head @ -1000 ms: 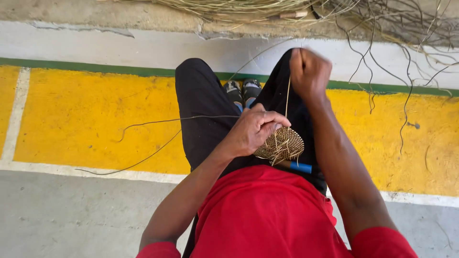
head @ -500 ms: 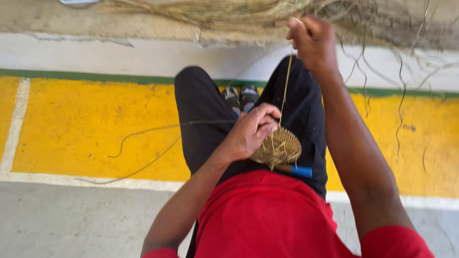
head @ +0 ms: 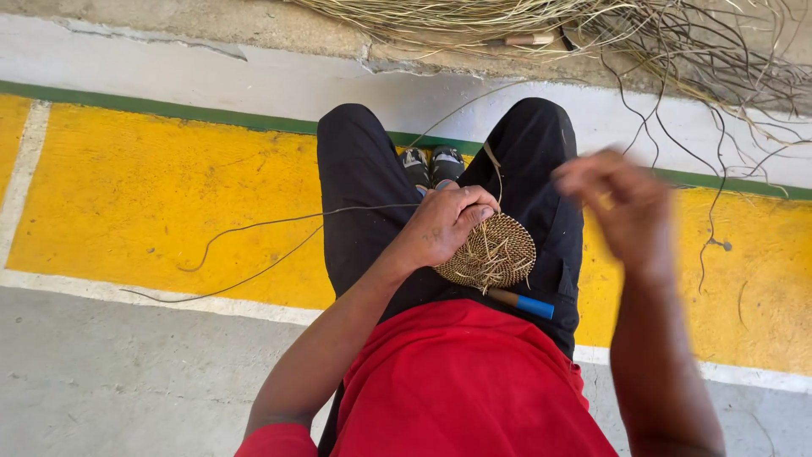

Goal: Weaving a circular base from flexible plant strips using hand tools while seated.

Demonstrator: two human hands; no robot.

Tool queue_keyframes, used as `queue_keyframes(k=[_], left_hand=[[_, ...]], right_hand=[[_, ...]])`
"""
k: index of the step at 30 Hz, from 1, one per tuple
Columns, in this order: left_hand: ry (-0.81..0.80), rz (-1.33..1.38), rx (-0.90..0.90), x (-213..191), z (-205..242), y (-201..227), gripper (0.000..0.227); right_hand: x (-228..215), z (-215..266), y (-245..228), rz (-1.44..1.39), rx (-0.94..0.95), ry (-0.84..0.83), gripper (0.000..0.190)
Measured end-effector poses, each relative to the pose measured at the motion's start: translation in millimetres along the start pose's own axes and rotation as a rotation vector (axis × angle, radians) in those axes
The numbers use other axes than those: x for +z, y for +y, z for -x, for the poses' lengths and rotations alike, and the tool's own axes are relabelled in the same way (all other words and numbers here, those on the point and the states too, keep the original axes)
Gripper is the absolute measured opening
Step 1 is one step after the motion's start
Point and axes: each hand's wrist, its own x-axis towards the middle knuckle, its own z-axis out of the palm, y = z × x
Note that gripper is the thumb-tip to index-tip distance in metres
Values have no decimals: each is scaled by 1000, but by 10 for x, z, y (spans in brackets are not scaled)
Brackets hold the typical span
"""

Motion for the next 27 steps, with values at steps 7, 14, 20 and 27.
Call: queue_keyframes(k=[7, 14, 20, 27], left_hand=[[52, -103, -3, 59, 8, 16, 18], [86, -15, -70, -2, 3, -107, 19], [5, -59, -17, -42, 63, -35, 20], [57, -47, 4, -140, 59, 23, 17]], right_hand=[[668, 333, -52, 631, 136, -133, 20], [713, 598, -187, 592, 26, -171, 15], [455, 469, -253, 499, 276, -43, 25], [350, 597, 8, 376, 237, 81, 28]])
